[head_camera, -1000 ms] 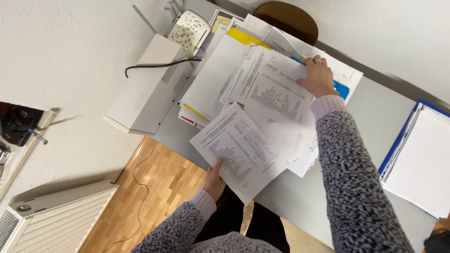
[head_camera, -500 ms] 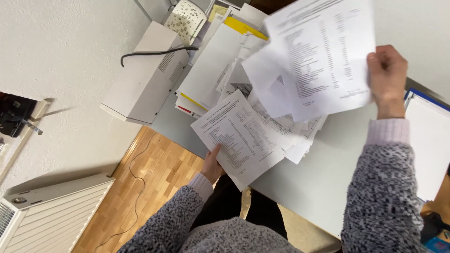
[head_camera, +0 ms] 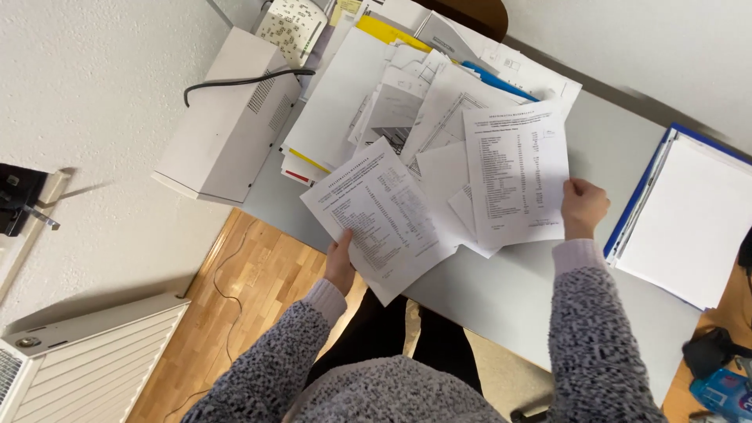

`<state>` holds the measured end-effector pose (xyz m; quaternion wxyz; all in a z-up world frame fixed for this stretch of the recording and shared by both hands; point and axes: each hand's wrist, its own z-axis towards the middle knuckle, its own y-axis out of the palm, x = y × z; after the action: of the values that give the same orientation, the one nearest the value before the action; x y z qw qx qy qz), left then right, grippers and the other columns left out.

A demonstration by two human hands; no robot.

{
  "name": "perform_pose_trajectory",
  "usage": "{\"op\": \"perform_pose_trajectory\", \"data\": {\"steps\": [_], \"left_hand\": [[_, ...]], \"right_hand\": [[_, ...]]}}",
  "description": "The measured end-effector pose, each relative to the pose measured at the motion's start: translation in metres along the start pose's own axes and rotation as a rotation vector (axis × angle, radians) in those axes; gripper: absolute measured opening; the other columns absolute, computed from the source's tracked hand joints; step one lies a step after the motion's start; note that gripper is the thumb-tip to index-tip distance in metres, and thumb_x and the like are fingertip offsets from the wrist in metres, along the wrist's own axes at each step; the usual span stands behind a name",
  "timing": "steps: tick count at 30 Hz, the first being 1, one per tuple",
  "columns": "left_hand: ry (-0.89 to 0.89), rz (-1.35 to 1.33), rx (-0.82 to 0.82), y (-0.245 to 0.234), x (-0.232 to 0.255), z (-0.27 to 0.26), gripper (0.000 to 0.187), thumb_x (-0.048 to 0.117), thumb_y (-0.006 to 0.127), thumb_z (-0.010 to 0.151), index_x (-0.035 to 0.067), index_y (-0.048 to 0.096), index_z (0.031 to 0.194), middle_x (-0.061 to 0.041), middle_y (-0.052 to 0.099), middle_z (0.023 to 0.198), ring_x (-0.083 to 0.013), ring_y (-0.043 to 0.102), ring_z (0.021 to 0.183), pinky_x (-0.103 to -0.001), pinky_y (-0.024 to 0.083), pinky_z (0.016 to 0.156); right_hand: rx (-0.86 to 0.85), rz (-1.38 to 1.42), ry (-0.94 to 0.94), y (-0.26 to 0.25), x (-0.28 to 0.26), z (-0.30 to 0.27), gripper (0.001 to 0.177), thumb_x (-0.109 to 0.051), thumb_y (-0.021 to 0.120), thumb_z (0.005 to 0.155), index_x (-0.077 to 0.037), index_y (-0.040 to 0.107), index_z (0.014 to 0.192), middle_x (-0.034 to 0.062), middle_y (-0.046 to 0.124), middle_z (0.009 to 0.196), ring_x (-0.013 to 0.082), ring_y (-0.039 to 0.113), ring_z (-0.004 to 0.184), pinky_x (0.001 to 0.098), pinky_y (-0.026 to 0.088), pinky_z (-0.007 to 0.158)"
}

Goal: Sorting through a large stack of architectural drawings and filing them into a blue folder on a desk.

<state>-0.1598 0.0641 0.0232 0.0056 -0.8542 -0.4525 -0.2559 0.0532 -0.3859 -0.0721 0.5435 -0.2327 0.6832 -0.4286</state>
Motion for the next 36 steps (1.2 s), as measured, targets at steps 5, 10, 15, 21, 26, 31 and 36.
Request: {"op": "perform_pose_trajectory", "data": {"steps": [5,10,15,21,26,31,36], "left_hand": [[0.117,0.196,0.066,-0.016,0.002,0.019,0.057,0.034,0.058,0.093,0.005,0.049,0.141,-0.008,0.06,0.137,-0.0275,0.06,0.12,-0.041,0.052,0.103],[0.291,0.391,-0.054,-0.013,0.025,0.002,0.042,0.029,0.05,0.099,0.006,0.057,0.133,-0.004,0.065,0.126,-0.0219,0.061,0.113,-0.036,0.054,0.097],[0.341,0.442,-0.195,-0.008,0.006,0.053,0.046,0.033,0.056,0.096,0.004,0.061,0.131,-0.006,0.066,0.128,-0.0229,0.062,0.115,-0.037,0.053,0.098],[0.32,0.577,-0.35,0.047,0.008,0.055,0.05,0.033,0.053,0.097,0.007,0.055,0.139,-0.004,0.063,0.135,-0.0228,0.061,0.12,-0.038,0.052,0.101],[0.191,0.526,-0.443,0.07,0.013,0.051,0.054,0.029,0.055,0.095,0.01,0.05,0.145,-0.007,0.061,0.141,-0.0281,0.061,0.122,-0.044,0.054,0.105],[0.034,0.399,-0.473,0.091,0.039,-0.021,0.083,0.069,0.045,0.096,0.013,0.033,0.157,-0.01,0.04,0.159,-0.0312,0.039,0.144,-0.043,0.032,0.119],[0.05,0.376,-0.506,0.079,0.028,0.007,0.075,0.064,0.053,0.096,0.017,0.04,0.153,-0.006,0.049,0.15,-0.0254,0.047,0.135,-0.04,0.039,0.115]], "right_hand": [[0.128,-0.076,-0.115,-0.006,-0.004,-0.013,0.019,-0.013,0.064,0.1,-0.004,0.08,0.107,0.0115,0.077,0.097,0.0297,0.072,0.087,0.0428,0.058,0.081],[0.542,-0.258,-0.454,-0.047,-0.013,-0.031,0.015,-0.001,0.067,0.1,-0.006,0.079,0.108,0.0109,0.078,0.097,0.0267,0.072,0.074,0.0397,0.054,0.057],[0.646,-0.23,-0.537,-0.084,-0.045,-0.056,0.017,0.005,0.068,0.1,-0.002,0.08,0.11,0.0159,0.077,0.109,0.033,0.069,0.098,0.0435,0.057,0.076],[0.553,0.248,-0.487,-0.128,-0.083,-0.082,0.019,-0.01,0.049,0.12,0.003,0.061,0.112,0.0104,0.062,0.094,0.0217,0.057,0.084,0.0361,0.046,0.071],[0.338,0.688,-0.058,-0.054,-0.046,-0.075,0.027,-0.02,0.056,0.116,-0.02,0.053,0.089,-0.0088,0.046,0.082,0.0036,0.044,0.081,0.021,0.041,0.072],[-0.014,0.533,0.033,0.022,-0.104,-0.159,0.023,-0.022,0.053,0.107,-0.004,0.067,0.109,0.0205,0.068,0.093,0.0327,0.065,0.088,0.0452,0.051,0.078],[-0.095,0.483,0.078,0.035,-0.151,-0.198,0.022,-0.02,0.054,0.106,-0.004,0.066,0.115,0.0187,0.072,0.101,0.0328,0.069,0.097,0.0434,0.053,0.085]]}}
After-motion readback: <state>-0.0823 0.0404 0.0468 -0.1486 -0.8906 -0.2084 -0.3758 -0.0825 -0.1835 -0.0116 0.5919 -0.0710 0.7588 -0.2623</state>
